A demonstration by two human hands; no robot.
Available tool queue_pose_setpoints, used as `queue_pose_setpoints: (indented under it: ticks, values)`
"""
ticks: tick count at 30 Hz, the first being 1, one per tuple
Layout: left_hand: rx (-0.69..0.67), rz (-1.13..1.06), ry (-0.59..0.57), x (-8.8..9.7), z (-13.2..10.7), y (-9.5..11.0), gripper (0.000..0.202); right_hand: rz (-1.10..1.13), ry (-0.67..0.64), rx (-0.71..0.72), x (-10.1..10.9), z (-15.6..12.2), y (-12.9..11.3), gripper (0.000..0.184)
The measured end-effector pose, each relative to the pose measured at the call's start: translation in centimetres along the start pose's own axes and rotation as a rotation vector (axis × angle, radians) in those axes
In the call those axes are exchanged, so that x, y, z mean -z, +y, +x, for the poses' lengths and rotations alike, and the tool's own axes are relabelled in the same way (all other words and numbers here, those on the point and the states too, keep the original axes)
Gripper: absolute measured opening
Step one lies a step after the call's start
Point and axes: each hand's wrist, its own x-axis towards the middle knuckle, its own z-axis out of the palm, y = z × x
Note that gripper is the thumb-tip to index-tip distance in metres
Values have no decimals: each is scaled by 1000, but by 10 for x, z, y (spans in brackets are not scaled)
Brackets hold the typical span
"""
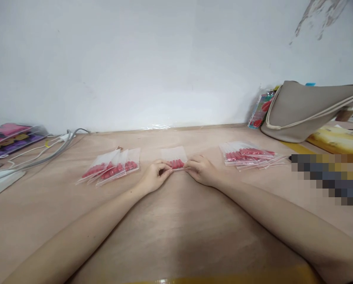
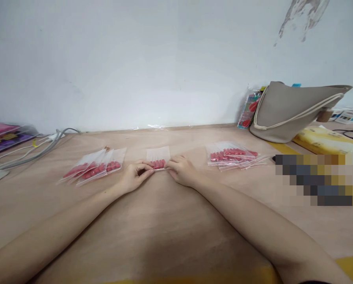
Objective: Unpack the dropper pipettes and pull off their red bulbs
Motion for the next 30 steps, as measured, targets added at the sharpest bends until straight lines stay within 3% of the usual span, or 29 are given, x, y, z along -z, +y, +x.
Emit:
queue_pose_setpoints:
  ticks: [9, 17, 24, 30]
  values:
    - [149, -138, 4, -4, 4, -2, 9, -35, 98, 136, -2, 0, 0, 18]
    - [160, -133, -3, -3, 4, 0, 9, -113, 124, 88, -6, 5, -2, 16]
    - [25, 15, 55, -5, 5, 4, 24, -143, 47, 89, -10, 11, -7, 19]
    - [-179, 67, -20, -9, 10, 9, 10, -117, 27, 137, -7, 11, -6, 22]
